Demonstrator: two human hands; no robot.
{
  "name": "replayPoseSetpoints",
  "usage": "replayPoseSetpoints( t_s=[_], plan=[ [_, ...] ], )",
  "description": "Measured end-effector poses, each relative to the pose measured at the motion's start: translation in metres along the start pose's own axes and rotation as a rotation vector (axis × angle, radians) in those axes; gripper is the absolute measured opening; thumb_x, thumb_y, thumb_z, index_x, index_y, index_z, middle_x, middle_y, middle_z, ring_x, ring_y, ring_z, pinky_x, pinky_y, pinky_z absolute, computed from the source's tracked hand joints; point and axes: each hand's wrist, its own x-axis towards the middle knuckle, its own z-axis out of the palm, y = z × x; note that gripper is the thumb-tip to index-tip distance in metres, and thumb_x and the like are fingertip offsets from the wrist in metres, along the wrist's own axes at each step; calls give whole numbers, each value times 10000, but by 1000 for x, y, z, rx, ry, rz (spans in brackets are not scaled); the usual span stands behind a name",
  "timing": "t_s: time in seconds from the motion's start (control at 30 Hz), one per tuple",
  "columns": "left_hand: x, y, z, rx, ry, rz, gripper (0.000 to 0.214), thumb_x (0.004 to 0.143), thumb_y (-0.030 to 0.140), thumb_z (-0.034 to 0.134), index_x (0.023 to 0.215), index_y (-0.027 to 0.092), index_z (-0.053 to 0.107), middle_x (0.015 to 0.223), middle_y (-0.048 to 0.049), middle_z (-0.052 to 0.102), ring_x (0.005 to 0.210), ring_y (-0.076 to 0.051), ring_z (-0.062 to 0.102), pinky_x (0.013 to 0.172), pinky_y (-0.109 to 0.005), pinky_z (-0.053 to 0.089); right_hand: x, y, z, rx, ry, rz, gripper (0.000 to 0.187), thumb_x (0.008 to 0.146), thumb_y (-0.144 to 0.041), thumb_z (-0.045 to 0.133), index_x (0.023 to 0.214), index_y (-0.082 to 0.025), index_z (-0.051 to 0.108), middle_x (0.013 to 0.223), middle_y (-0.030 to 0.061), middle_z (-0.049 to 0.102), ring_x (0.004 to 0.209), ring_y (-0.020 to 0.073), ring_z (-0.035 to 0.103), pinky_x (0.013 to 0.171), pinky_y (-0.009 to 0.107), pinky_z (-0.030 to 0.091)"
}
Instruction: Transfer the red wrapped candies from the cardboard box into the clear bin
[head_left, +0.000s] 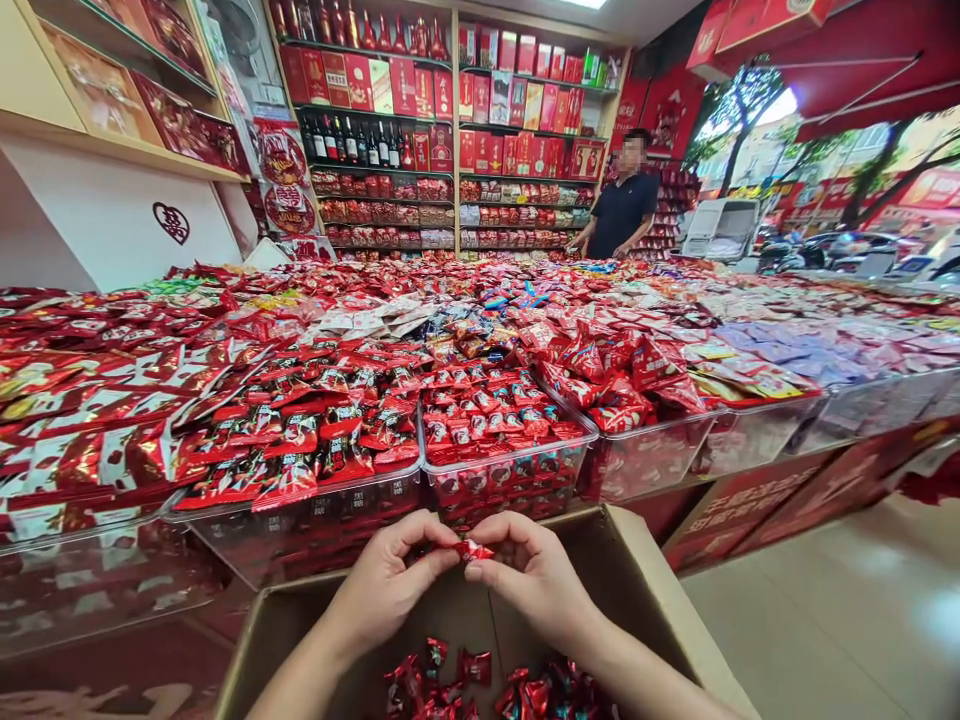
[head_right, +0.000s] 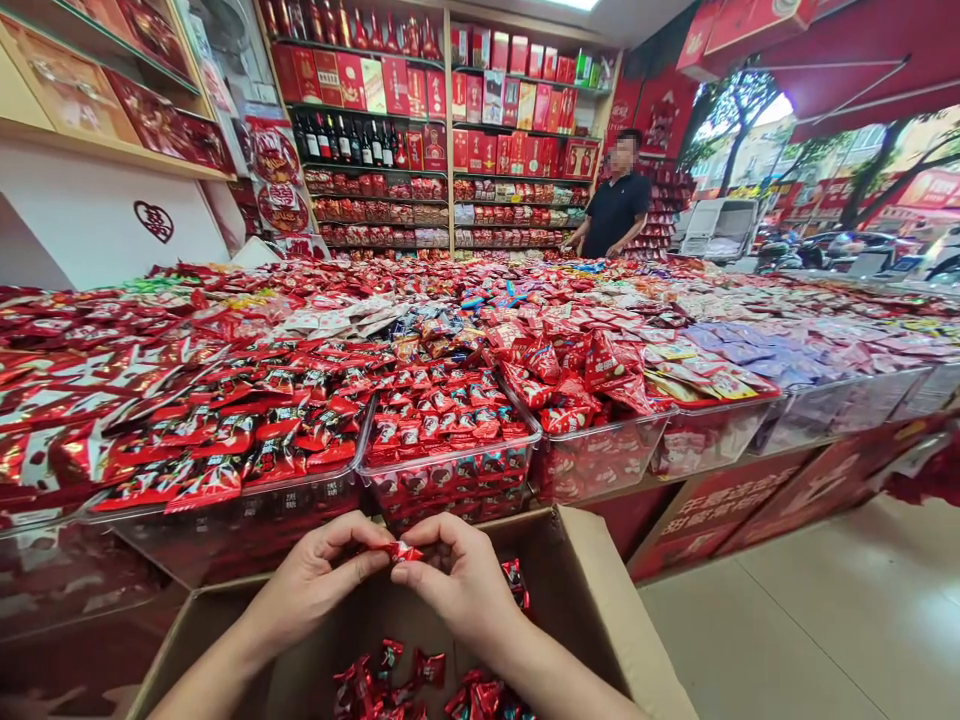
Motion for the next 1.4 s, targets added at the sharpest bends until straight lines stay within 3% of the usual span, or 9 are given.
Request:
replayPoseSetpoints(
  t_s=[0.2,0.37,0.53,0.67,0.87,0.97,1.1,1.3,1.4],
  plan=[
    [-1,-2,0,-60,-30,-49,118,817,288,487,904,217,525,763,23,559,723,-125,520,676,-245,413,-4,-5,-3,-403,91,-404,127,703,-149,618,793,-188,537,844,39,589,801,146,558,719,283,453],
    [-2,3,-2,-229,-89,-120,278,801,350,498,1036,204,475,697,23,563,665,-125,530,566,-215,418,-7,-4,-6,-632,79,-570,111,747,-88,521,780,-192,499,887,50,551,835,145,526,715,287,452],
    [-1,12,0,-94,-9,-106,183,737,261,588,909,199,578,831,-1,612,781,-145,557,729,-249,433,-10,2,-5,-674,30,-577,116,758,-86,503,774,-196,473,909,55,521,845,139,509,712,275,454],
    [-3,14,0,-77,-5,-108,179,739,236,582,915,210,590,844,2,631,783,-138,563,731,-231,429,-13,3,-5,-672,-37,-533,139,742,-87,526,814,-193,474,960,60,516,894,143,503,760,273,442],
    [-3,2,-2,-170,-25,-165,317,810,373,474,1074,206,529,637,33,573,533,-93,476,477,-187,400,-13,-8,-2,-556,36,-475,148,711,-67,530,762,-188,462,918,48,559,853,137,534,743,260,442],
    [-3,3,-2,-157,-16,-162,289,792,367,505,1013,194,573,648,25,584,546,-93,487,506,-192,411,-10,-11,-1,-522,22,-442,144,698,-75,541,745,-188,466,903,47,574,836,140,547,734,258,452],
    [-2,7,1,-104,33,-145,178,745,275,575,893,187,621,780,-22,658,722,-149,574,675,-236,450,-7,-6,-2,-723,92,-491,144,683,-71,532,755,-192,503,961,76,534,904,183,522,755,295,459],
    [-1,-2,9,17,95,-83,202,775,265,521,950,198,594,775,-29,673,713,-165,600,676,-250,464,-7,21,0,-934,85,-633,414,594,-122,582,986,-208,481,883,73,495,765,183,520,627,274,487],
    [-3,-1,8,62,59,-78,264,784,257,498,1032,191,559,675,-4,649,633,-147,578,621,-237,454,-3,28,6,-976,115,-692,390,582,-114,522,960,-193,465,863,87,535,740,204,526,595,297,483]
  ],
)
